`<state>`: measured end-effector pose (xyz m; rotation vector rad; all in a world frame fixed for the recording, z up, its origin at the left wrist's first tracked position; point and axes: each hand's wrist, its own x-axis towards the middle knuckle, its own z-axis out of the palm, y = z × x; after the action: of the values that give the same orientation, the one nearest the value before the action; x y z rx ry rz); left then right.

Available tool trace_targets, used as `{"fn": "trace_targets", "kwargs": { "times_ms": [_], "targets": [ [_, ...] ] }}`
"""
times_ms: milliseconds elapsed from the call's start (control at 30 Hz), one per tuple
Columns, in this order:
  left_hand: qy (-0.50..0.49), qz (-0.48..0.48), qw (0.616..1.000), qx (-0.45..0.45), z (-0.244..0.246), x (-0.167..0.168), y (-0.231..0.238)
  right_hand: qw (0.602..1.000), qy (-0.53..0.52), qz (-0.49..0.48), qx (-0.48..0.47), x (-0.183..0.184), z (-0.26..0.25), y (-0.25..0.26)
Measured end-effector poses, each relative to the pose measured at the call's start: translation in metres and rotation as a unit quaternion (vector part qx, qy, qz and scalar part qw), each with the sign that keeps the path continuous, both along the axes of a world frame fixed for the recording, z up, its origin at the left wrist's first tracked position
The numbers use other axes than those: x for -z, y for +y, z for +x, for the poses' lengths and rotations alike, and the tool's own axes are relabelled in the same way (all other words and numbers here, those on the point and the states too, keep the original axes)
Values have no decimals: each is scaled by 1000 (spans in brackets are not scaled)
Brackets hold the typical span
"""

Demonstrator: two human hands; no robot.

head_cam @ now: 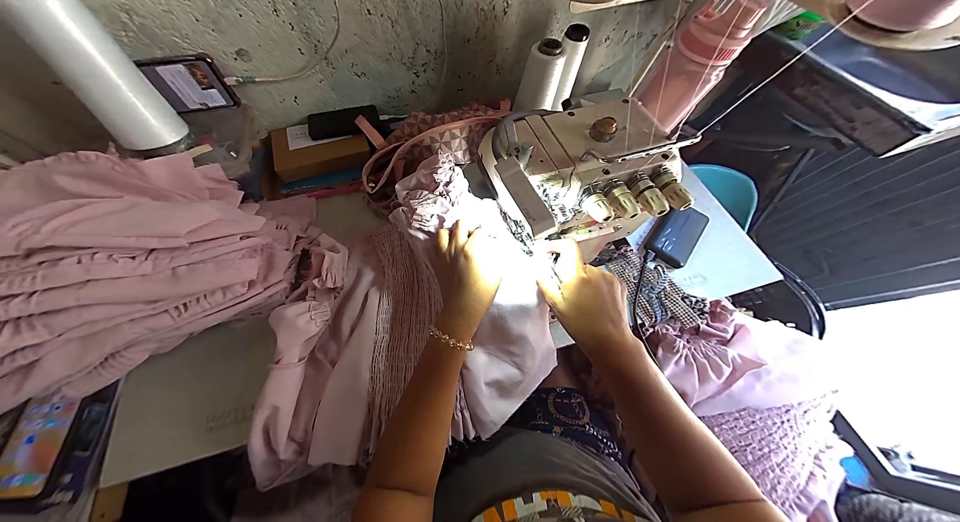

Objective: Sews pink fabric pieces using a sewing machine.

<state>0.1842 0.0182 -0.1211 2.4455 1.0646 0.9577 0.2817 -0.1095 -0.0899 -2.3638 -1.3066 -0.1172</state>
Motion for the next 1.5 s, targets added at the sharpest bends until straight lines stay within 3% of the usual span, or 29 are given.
{"fn": "trace_targets", "kwargs": {
  "times_ms": [233,333,433,500,600,667,733,800,867,967,1033,1100,1267,1500],
  "targets": [
    [10,0,1000,-6,1,1,0,994,12,88,-62,5,11,-15],
    [37,-18,999,-9,-10,-14,-24,964,161,153,-148,7,14,-22],
    [-65,4,996,52,-26,-18,-57,842,444,196,-236,5,6,-28],
    [-175,-116,966,148,-32,-14,-71,748,582,208,-241,8,1,-32],
    [-313,-366,836,264,-37,-17,-75,625,712,215,-238,16,-6,-33],
    [-367,-440,766,291,-40,-25,-72,591,736,215,-253,21,-10,-33],
    [-389,-410,784,255,-43,-37,-63,625,701,206,-275,28,-11,-34],
    [-376,-355,840,163,-51,-54,-42,694,633,196,-282,37,-6,-38],
    [-287,-308,902,98,-61,-64,-11,734,598,195,-255,47,4,-43],
    [-97,-321,940,67,-60,-67,24,733,625,191,-191,63,23,-50],
    [8,-344,938,48,-49,-67,35,725,647,184,-148,76,30,-53],
    [44,-366,928,50,-38,-65,39,722,659,173,-122,86,32,-57],
    [37,-413,909,46,-22,-61,42,712,673,161,-120,94,37,-62],
    [47,-401,913,56,-14,-61,42,713,672,151,-135,96,39,-58]
  ]
}}
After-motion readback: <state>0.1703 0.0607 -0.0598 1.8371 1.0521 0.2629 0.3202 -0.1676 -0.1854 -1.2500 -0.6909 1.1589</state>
